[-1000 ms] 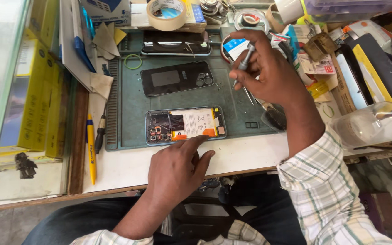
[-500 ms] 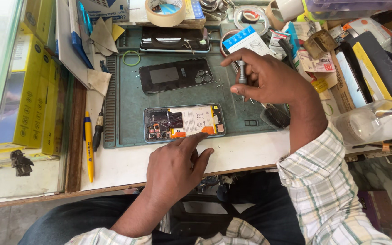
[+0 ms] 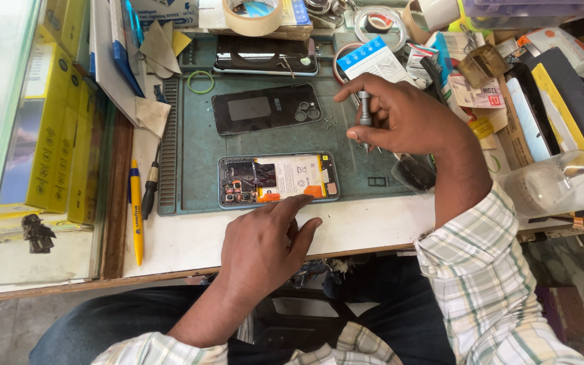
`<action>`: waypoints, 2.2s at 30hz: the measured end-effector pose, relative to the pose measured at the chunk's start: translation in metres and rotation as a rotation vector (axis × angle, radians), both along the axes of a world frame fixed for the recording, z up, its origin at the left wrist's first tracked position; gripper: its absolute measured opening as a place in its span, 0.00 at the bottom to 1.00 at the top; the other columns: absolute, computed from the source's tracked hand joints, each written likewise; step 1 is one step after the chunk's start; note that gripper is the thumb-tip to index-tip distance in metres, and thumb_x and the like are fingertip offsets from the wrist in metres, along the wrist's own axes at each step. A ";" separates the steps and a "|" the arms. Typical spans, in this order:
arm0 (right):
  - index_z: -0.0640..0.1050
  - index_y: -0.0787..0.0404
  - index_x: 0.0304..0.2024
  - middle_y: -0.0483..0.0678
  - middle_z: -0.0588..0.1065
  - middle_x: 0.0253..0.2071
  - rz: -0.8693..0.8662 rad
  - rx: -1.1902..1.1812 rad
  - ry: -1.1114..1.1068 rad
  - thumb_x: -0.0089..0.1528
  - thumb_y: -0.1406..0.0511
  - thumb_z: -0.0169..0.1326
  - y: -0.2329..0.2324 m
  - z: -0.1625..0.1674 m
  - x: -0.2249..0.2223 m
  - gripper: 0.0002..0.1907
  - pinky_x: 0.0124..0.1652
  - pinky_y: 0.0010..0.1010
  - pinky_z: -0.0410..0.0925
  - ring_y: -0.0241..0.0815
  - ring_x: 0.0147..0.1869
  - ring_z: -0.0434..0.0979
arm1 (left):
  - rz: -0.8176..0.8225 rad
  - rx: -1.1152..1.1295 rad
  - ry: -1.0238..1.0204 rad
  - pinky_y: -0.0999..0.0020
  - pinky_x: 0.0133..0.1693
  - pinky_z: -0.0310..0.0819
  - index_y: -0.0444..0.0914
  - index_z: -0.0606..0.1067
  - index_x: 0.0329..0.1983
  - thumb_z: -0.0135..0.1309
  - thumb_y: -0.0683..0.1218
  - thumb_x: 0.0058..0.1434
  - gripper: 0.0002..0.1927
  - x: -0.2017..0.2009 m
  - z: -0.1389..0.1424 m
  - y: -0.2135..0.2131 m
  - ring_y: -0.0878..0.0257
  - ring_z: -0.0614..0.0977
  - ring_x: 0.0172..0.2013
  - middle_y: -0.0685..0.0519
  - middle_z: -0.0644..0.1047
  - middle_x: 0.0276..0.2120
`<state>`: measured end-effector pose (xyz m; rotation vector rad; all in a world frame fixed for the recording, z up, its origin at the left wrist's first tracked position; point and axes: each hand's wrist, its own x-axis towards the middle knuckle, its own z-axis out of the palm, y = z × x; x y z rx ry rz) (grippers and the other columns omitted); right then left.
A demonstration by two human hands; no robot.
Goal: The person holds a smartphone, pries off its back cover while seated, then places the opened phone on the workbench and uses a screwdriver to unscrew and work on the internal components, steadying the phone with the other hand.
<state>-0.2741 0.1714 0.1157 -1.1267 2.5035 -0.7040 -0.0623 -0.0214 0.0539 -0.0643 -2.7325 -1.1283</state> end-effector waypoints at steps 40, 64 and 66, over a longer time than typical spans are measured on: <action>0.66 0.59 0.58 0.51 0.82 0.43 0.440 -0.515 -0.491 0.63 0.72 0.63 -0.033 -0.036 0.028 0.25 0.41 0.23 0.77 0.37 0.46 0.85 | 0.053 0.241 0.076 0.64 0.24 0.75 0.41 0.84 0.38 0.60 0.48 0.62 0.08 0.000 0.006 -0.008 0.61 0.82 0.18 0.51 0.83 0.25; 0.61 0.56 0.52 0.65 0.79 0.51 0.458 -0.778 -0.577 0.66 0.76 0.58 -0.036 -0.043 0.026 0.22 0.51 0.39 0.82 0.55 0.56 0.85 | 0.168 0.614 -0.123 0.75 0.19 0.65 0.35 0.83 0.37 0.56 0.50 0.67 0.13 -0.006 -0.004 -0.015 0.75 0.74 0.16 0.57 0.77 0.15; 0.61 0.56 0.52 0.65 0.79 0.51 0.459 -0.780 -0.564 0.65 0.76 0.58 -0.036 -0.044 0.027 0.22 0.51 0.39 0.82 0.55 0.56 0.85 | 0.171 0.628 -0.142 0.74 0.18 0.62 0.35 0.83 0.38 0.56 0.49 0.67 0.13 -0.005 -0.005 -0.015 0.75 0.72 0.15 0.57 0.76 0.15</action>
